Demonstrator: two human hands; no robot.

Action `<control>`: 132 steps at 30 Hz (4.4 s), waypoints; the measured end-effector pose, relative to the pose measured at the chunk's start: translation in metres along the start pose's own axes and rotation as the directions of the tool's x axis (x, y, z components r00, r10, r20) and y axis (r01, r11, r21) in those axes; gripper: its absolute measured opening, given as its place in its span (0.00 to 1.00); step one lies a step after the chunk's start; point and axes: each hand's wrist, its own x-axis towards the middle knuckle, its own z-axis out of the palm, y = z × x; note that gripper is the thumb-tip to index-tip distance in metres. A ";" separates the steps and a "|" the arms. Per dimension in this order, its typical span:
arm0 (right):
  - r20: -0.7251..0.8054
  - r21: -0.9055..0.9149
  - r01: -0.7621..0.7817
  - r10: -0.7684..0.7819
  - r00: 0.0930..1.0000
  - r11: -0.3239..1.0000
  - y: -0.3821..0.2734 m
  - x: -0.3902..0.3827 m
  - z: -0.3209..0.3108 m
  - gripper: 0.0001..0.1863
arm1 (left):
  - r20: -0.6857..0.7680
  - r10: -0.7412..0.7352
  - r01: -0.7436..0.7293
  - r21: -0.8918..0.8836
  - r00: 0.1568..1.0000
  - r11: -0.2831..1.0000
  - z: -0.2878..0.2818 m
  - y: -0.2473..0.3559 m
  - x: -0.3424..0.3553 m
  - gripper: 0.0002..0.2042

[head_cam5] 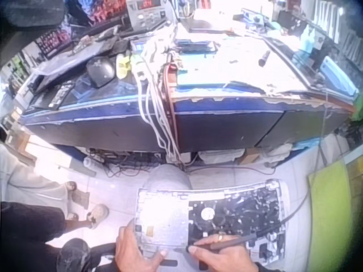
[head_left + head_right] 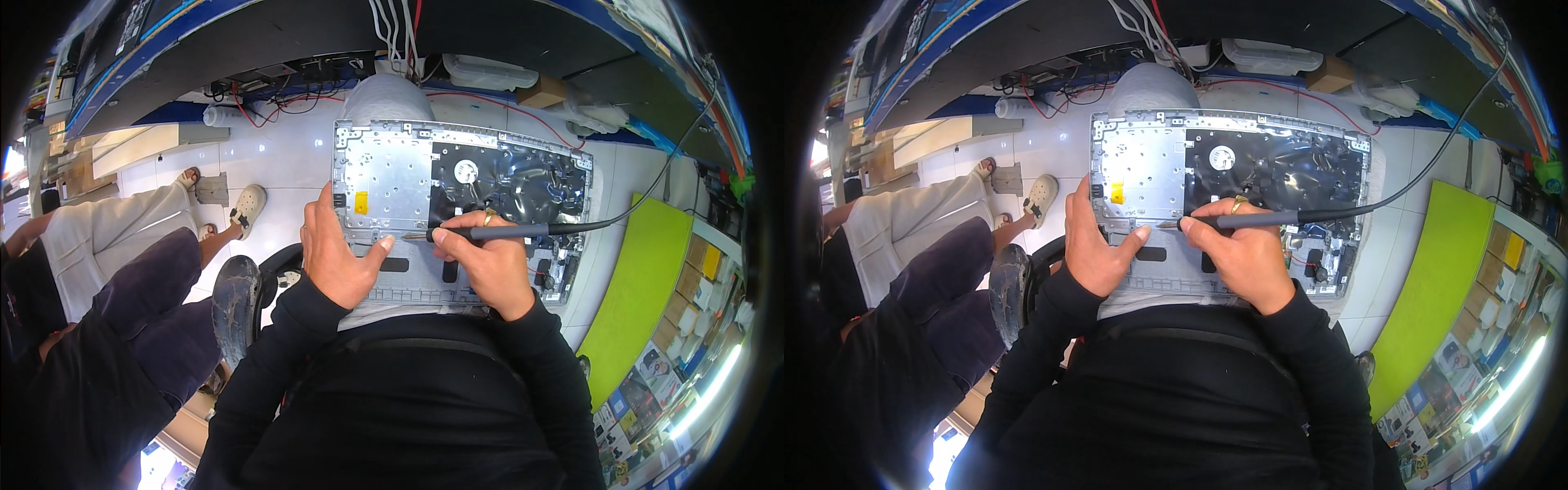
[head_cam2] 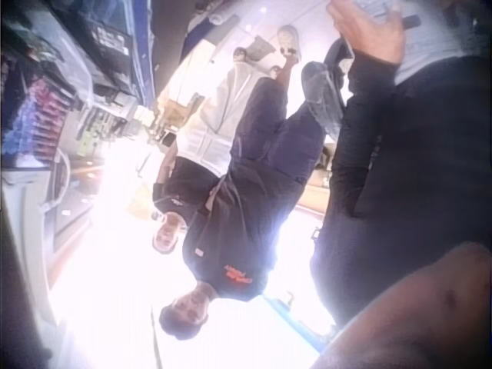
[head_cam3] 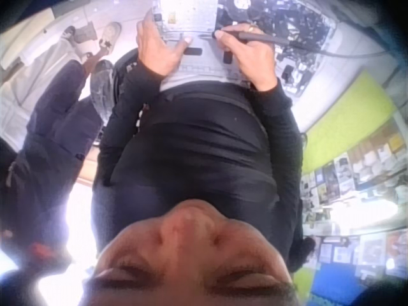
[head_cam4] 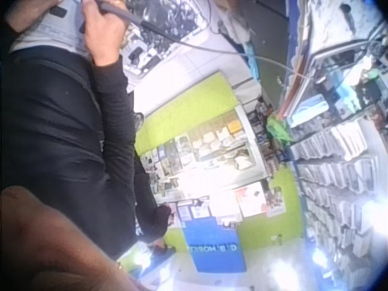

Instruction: The person uses a soldering iron to work on the internal frame and components of a laptop held on their lap, touching the tool to different points and moving internal cables.

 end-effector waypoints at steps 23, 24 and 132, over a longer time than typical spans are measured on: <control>0.036 -0.094 0.080 -0.077 0.996 0.992 0.006 0.000 -0.008 0.11 | 0.005 -0.006 0.006 -0.002 1.000 1.000 -0.001 0.001 0.001 0.47; 0.027 -0.089 0.096 -0.094 0.995 0.991 0.007 0.000 -0.008 0.12 | 0.004 -0.004 0.004 0.004 1.000 1.000 -0.001 0.001 0.001 0.47; -0.081 0.141 -0.051 0.063 0.995 0.989 0.003 -0.011 -0.010 0.12 | -0.004 -0.020 0.020 0.075 1.000 0.997 0.000 0.002 0.000 0.44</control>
